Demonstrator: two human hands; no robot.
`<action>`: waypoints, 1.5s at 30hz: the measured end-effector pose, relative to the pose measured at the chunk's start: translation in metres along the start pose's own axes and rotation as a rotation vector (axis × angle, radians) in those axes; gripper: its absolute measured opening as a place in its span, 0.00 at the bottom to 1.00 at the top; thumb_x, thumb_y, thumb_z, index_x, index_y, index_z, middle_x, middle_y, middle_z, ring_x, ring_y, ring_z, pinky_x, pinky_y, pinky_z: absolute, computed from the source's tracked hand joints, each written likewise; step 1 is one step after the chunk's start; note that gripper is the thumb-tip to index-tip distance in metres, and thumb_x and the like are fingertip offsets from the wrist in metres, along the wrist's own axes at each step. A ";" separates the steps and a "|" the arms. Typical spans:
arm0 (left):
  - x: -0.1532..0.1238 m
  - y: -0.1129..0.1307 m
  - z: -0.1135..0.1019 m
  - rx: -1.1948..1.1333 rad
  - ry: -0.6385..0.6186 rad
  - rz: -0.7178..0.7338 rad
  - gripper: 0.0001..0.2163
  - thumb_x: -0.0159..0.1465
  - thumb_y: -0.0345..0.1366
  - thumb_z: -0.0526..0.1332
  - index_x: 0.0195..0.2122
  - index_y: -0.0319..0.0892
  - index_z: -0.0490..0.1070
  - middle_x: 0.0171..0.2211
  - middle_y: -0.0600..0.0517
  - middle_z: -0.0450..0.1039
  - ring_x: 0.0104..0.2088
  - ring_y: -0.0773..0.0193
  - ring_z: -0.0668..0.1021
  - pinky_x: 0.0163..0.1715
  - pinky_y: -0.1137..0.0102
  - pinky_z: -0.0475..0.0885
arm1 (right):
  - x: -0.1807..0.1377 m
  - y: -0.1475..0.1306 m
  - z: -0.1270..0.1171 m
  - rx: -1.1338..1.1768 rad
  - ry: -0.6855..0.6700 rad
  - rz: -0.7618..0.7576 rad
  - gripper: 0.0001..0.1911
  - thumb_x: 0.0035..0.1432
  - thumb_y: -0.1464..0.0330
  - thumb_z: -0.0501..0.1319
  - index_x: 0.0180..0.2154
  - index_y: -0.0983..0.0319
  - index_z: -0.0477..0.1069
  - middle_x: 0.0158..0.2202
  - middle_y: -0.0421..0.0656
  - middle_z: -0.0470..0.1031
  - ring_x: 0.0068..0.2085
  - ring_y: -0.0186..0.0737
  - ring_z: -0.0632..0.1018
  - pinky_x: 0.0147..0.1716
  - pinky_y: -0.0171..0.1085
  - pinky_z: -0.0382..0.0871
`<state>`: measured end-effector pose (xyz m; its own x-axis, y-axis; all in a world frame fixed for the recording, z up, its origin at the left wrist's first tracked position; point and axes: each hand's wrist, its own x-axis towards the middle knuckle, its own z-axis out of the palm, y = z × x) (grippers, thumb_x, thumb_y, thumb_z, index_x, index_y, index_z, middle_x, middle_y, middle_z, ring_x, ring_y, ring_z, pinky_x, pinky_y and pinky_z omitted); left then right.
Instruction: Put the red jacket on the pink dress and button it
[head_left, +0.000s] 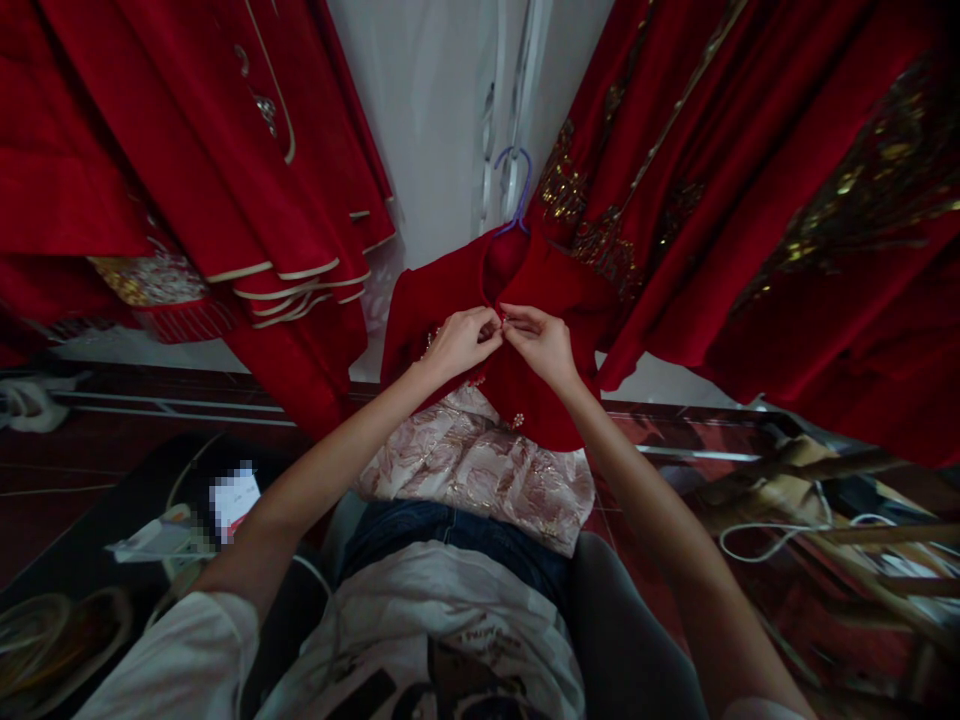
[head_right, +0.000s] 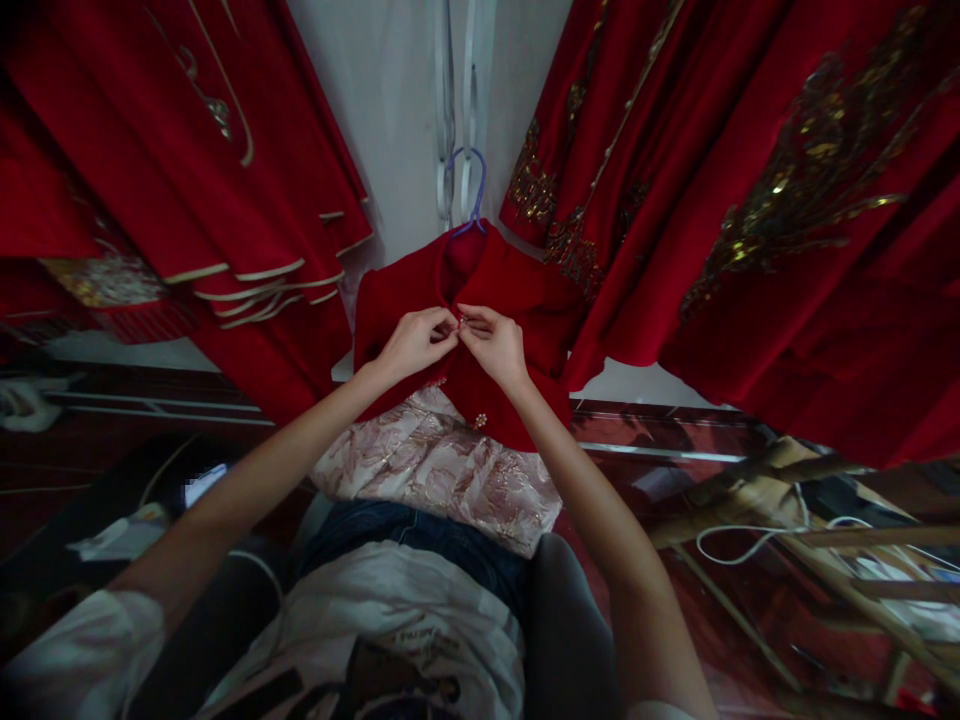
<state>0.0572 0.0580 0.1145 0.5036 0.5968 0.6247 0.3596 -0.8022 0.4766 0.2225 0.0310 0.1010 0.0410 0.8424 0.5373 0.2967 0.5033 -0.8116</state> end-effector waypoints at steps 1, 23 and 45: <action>-0.002 -0.002 0.005 -0.056 0.035 -0.042 0.02 0.60 0.30 0.59 0.34 0.40 0.70 0.33 0.50 0.74 0.33 0.66 0.77 0.36 0.72 0.71 | -0.002 0.002 0.002 0.022 0.002 -0.005 0.23 0.54 0.67 0.61 0.53 0.61 0.72 0.50 0.47 0.77 0.48 0.43 0.79 0.53 0.47 0.73; -0.033 -0.005 0.048 -0.780 0.168 -0.606 0.15 0.66 0.43 0.55 0.50 0.43 0.69 0.58 0.45 0.67 0.60 0.56 0.69 0.61 0.58 0.62 | -0.042 -0.029 -0.056 -0.084 0.021 0.170 0.19 0.49 0.64 0.65 0.44 0.60 0.66 0.31 0.39 0.71 0.32 0.36 0.75 0.34 0.36 0.71; -0.065 -0.050 0.015 -0.172 0.727 -0.458 0.04 0.60 0.31 0.58 0.36 0.42 0.71 0.36 0.50 0.74 0.34 0.66 0.75 0.38 0.70 0.70 | -0.034 -0.023 -0.004 0.266 -0.054 0.265 0.26 0.39 0.63 0.74 0.41 0.60 0.69 0.31 0.36 0.69 0.29 0.30 0.73 0.33 0.34 0.72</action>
<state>0.0184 0.0590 0.0405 -0.3077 0.7689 0.5605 0.2511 -0.5026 0.8273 0.2179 -0.0102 0.1024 0.0307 0.9554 0.2938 0.0237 0.2931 -0.9558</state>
